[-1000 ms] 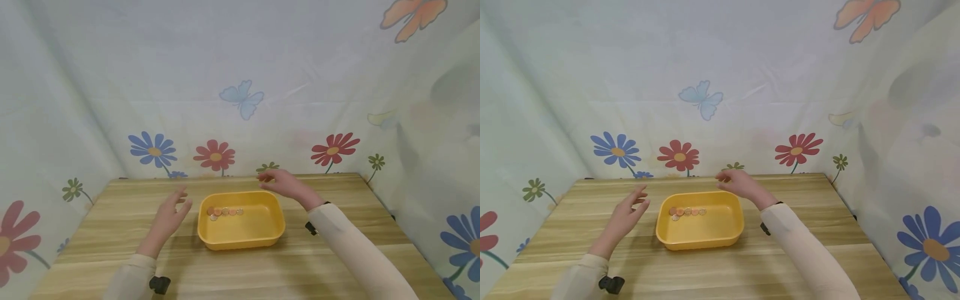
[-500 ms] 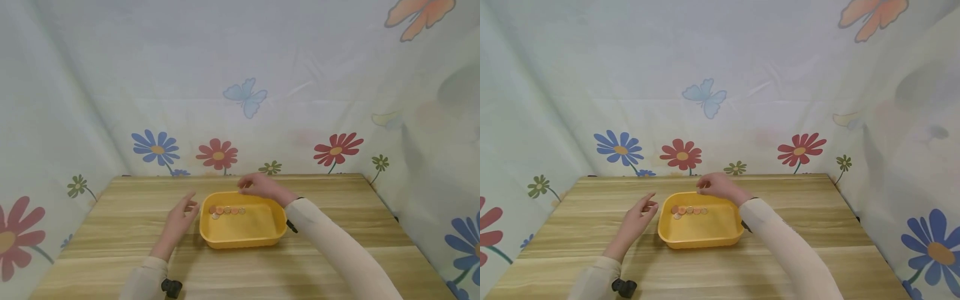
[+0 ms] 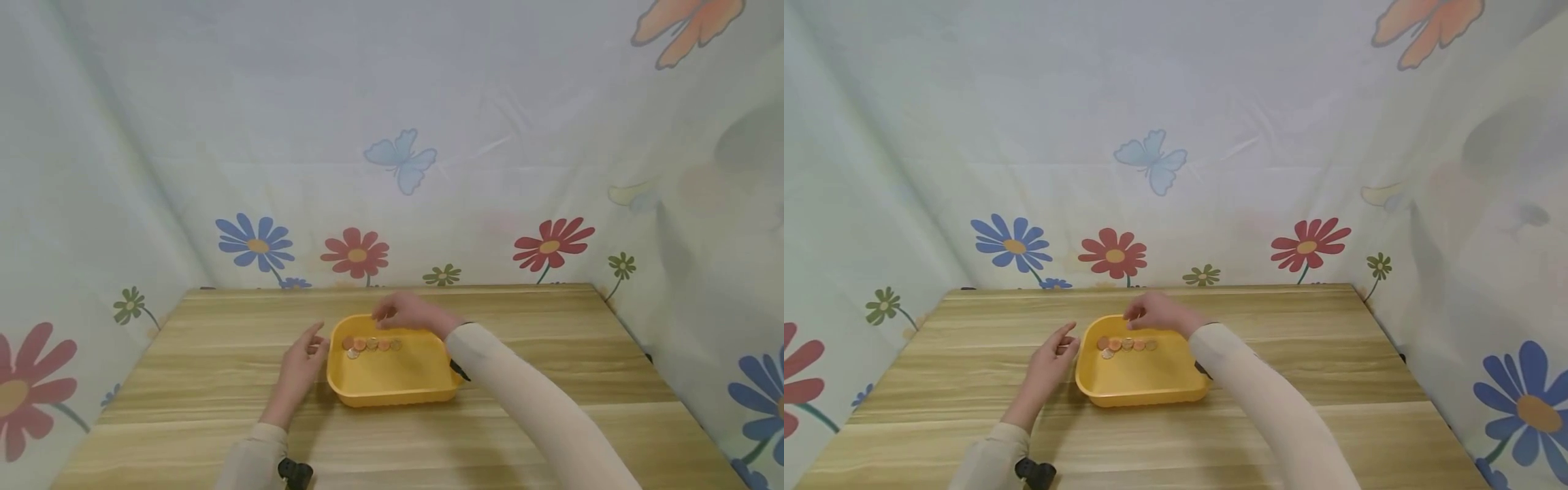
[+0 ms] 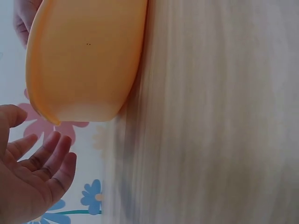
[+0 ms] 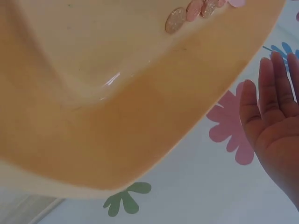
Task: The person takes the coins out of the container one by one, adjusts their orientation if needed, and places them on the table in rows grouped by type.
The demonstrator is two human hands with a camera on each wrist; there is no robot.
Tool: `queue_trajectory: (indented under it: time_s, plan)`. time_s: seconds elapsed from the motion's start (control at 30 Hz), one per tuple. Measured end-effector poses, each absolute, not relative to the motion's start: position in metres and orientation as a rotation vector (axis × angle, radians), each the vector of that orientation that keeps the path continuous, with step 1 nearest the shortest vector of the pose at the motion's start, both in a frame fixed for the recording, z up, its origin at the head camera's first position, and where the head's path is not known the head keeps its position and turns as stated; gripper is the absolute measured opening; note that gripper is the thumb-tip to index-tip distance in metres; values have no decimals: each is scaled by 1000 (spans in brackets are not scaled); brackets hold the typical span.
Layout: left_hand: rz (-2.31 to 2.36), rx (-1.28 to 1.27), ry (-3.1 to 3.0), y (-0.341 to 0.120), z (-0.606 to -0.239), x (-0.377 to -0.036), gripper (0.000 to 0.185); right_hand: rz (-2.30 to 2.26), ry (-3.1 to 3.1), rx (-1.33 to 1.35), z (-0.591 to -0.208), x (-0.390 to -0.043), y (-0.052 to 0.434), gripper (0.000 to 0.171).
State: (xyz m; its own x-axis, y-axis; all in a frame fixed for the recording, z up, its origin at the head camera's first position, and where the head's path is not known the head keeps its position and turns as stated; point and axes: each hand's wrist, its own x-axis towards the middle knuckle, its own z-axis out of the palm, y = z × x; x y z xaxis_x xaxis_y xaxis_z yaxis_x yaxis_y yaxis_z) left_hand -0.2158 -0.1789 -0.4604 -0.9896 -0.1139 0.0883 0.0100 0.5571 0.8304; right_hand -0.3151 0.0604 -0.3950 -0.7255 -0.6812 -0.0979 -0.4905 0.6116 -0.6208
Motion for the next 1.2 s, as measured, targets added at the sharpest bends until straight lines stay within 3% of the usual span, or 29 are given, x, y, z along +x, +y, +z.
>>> queue_trajectory:
  time_s: [0.9, 1.2]
  plan:
    - [-1609, 236, -2531, -167, -489, -221, 44, -654, 2537, -1013, -427, -327, 28, 24]
    - [-1639, 242, -2498, -166, -488, -220, 42, -796, 2426, -817, -442, -322, 25, 31]
